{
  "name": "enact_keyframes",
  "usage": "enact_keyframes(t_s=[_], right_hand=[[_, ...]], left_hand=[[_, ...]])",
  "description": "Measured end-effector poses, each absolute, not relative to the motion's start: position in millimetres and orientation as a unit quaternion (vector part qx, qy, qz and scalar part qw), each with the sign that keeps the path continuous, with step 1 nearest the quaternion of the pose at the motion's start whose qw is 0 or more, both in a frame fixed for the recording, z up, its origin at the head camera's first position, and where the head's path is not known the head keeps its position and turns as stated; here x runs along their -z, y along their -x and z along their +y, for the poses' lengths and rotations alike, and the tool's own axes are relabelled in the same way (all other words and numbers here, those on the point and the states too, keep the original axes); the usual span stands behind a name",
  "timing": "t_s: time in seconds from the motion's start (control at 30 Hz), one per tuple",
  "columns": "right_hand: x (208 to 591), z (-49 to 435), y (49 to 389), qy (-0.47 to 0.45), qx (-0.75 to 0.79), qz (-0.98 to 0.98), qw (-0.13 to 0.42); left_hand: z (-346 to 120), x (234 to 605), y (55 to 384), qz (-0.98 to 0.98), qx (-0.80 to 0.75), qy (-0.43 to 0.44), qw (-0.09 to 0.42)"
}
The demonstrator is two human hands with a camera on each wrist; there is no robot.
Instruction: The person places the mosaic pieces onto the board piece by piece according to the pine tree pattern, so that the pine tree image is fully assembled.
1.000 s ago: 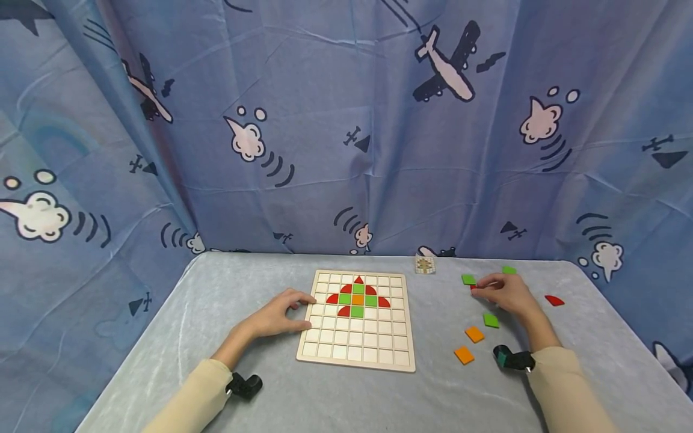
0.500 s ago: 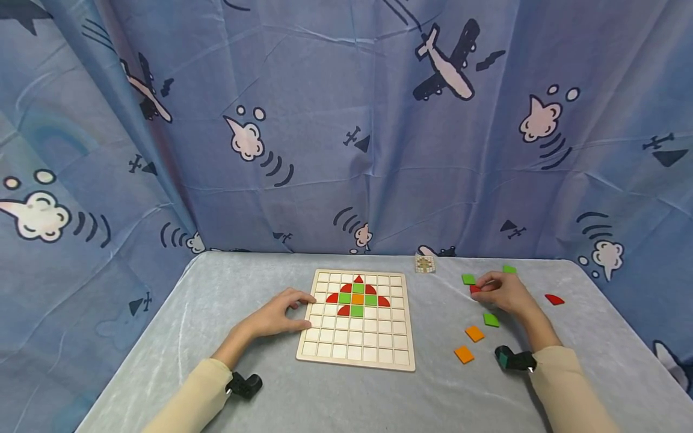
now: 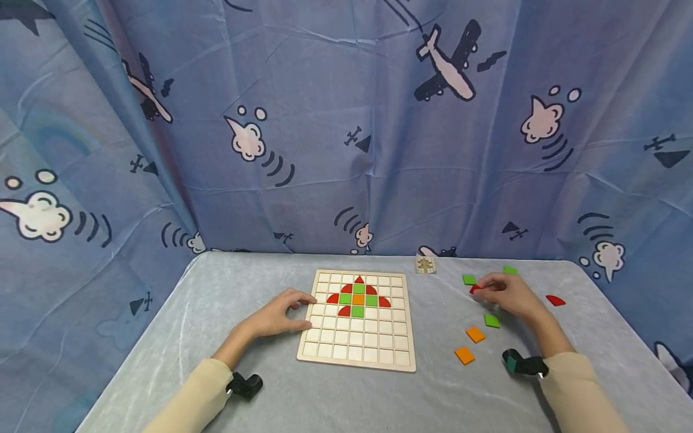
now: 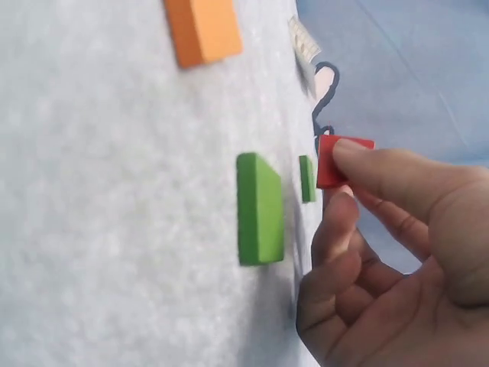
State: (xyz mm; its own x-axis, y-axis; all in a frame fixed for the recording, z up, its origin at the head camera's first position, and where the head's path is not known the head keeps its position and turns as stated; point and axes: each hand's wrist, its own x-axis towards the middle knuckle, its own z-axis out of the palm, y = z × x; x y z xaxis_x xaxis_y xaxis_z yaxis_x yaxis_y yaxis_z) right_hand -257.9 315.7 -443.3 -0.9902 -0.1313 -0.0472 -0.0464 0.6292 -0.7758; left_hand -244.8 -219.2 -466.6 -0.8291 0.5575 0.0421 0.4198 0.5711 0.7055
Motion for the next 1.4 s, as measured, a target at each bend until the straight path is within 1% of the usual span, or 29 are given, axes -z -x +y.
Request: enact_keyframes(t_s=[0.3,0.53,0.83,1.23,1.4], right_hand=[[433,297,248,0.076,0.481,0.868,0.094],[433,281,242,0.084,0.506,0.850,0.124],[433,267,238,0.100,0.531,0.833,0.121],[429,245,232,0.129,0.529,0.827,0.139],[430,235,230,0.159,0.527,0.822,0.148]], left_hand=[[-220,467,245,0.881,-0.373,-0.277,0.093],[-220,468,245,0.881,-0.370,-0.279,0.094],[-220,467,244,0.880,-0.374,-0.278,0.095],[-220,469,245,0.883,-0.369,-0.276,0.094],[-219,469,245,0.882,-0.370,-0.277,0.093]])
